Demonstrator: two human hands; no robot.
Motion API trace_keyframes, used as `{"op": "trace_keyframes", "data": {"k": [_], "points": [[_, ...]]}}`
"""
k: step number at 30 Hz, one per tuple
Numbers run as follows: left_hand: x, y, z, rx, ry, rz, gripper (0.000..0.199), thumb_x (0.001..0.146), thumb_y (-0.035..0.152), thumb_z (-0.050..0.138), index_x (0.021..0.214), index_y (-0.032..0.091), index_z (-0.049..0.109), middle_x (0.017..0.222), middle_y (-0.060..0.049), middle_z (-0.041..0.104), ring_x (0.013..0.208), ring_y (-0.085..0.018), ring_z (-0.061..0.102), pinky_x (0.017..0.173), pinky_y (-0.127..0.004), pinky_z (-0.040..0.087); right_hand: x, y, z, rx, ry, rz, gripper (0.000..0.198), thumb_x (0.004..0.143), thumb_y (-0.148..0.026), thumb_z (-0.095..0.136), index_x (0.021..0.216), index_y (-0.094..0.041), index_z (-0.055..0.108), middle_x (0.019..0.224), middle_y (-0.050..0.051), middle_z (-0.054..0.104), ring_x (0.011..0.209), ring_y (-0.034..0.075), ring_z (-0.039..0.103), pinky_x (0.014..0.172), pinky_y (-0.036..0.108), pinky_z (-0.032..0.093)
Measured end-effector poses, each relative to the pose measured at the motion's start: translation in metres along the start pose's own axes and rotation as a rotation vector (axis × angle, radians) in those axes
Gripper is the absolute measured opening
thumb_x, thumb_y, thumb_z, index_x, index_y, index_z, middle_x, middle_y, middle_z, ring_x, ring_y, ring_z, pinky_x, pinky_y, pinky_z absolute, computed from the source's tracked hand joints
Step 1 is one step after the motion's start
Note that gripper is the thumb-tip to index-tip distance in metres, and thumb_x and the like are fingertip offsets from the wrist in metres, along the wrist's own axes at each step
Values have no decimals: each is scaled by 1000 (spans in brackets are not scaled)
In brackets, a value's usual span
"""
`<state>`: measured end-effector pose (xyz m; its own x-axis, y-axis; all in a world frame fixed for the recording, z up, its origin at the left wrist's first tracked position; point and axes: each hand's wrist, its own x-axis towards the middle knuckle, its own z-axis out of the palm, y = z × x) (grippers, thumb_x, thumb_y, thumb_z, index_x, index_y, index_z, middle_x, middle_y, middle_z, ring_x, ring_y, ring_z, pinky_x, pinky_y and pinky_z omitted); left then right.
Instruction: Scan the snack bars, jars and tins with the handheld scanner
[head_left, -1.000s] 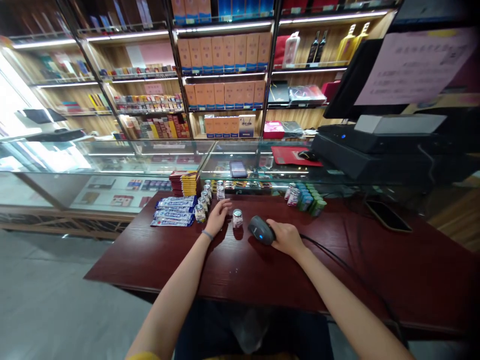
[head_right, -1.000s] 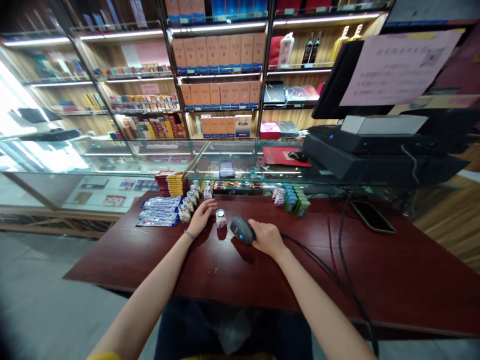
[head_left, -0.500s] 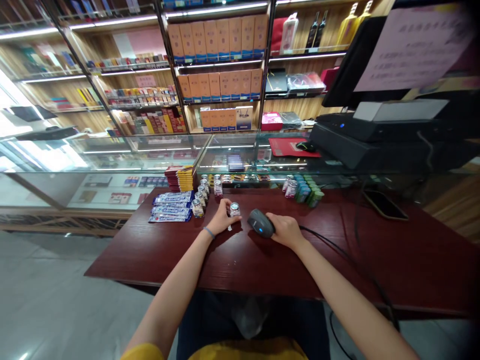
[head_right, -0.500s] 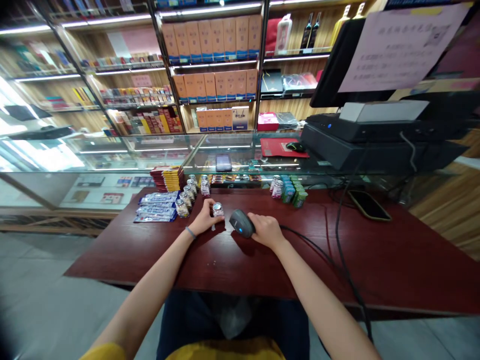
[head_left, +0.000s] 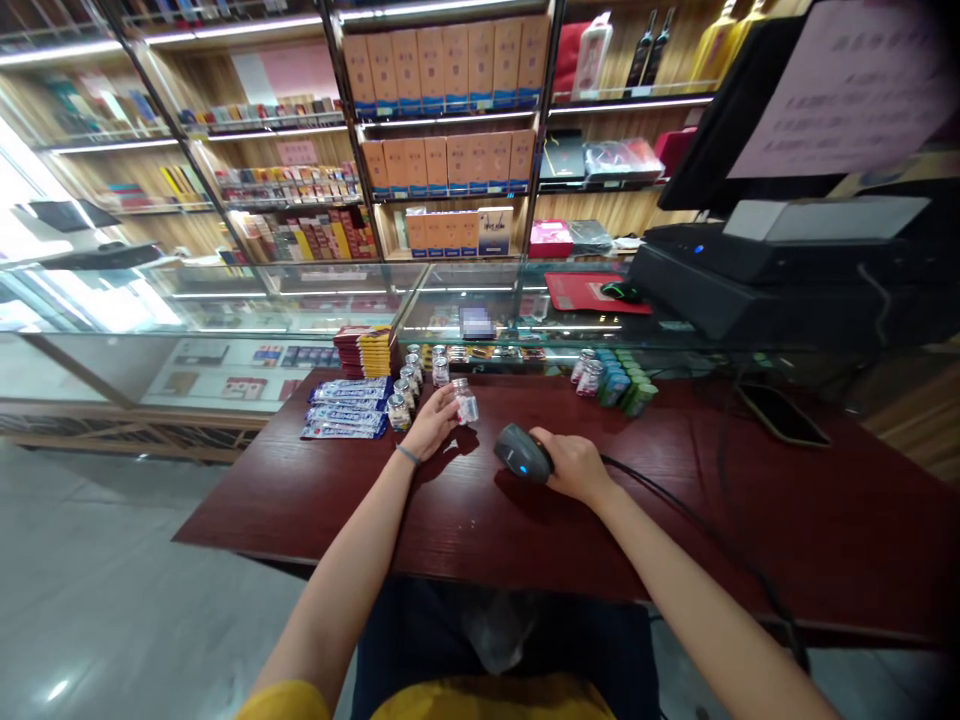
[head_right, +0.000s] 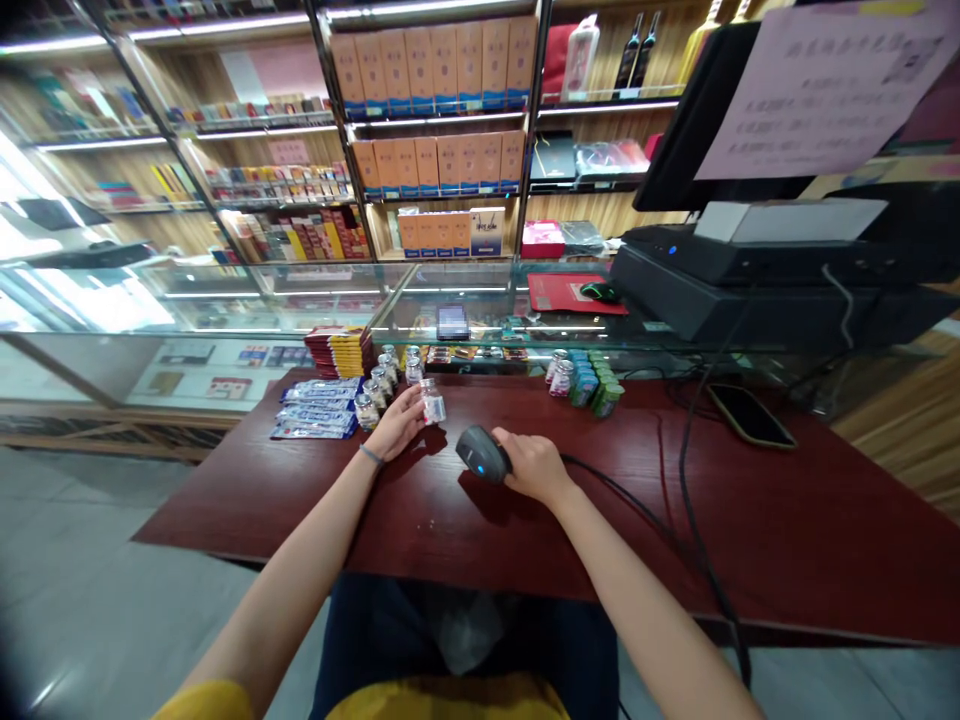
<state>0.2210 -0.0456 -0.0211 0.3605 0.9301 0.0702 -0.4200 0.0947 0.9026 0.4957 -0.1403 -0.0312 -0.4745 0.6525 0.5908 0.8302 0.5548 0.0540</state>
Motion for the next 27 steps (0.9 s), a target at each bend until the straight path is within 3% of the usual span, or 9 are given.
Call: {"op": "trace_keyframes", "data": {"k": [5, 10, 13, 15, 19, 27], "points": [[5, -8, -2, 20, 71, 9, 41, 80, 29, 73, 118, 21, 59, 126, -9, 59, 111, -19, 58, 93, -33, 47, -1, -2, 2, 17, -31, -20, 28, 76, -24, 54, 102, -15, 58, 79, 3, 69, 69, 17, 64, 64, 29, 36], [7, -10, -1, 152, 104, 49, 39, 83, 33, 68, 119, 21, 58, 120, -10, 60, 105, -19, 60, 86, -32, 51, -1, 0, 2, 18, 23, -19, 36, 76, -22, 52, 111, -13, 55, 80, 3, 69, 68, 17, 64, 64, 28, 37], [7, -6, -1, 388, 250, 222, 51, 84, 31, 65, 132, 23, 49, 116, -9, 58, 99, -19, 61, 80, -33, 54, -1, 0, 3, 11, 36, -14, 38, 77, -22, 51, 113, -13, 53, 80, 3, 69, 68, 17, 65, 64, 28, 37], [5, -3, -3, 634, 341, 384, 56, 82, 28, 67, 135, 25, 47, 115, -9, 56, 101, -19, 59, 85, -36, 53, -1, 1, 3, 7, 32, -12, 37, 77, -23, 52, 113, -13, 53, 81, 4, 70, 69, 17, 65, 64, 28, 37], [1, 0, -10, 1037, 463, 572, 45, 83, 25, 66, 127, 24, 55, 113, -9, 53, 106, -22, 54, 95, -39, 49, -2, 1, 3, 8, 23, 2, 36, 79, -25, 52, 113, -13, 54, 83, 5, 70, 71, 18, 65, 66, 29, 38], [1, -3, -7, 1199, 529, 449, 41, 85, 23, 61, 124, 24, 52, 118, -10, 53, 111, -26, 53, 98, -43, 45, -2, 3, 3, 21, 17, 4, 36, 78, -25, 54, 111, -12, 57, 85, 6, 71, 70, 19, 66, 64, 30, 40]]}}
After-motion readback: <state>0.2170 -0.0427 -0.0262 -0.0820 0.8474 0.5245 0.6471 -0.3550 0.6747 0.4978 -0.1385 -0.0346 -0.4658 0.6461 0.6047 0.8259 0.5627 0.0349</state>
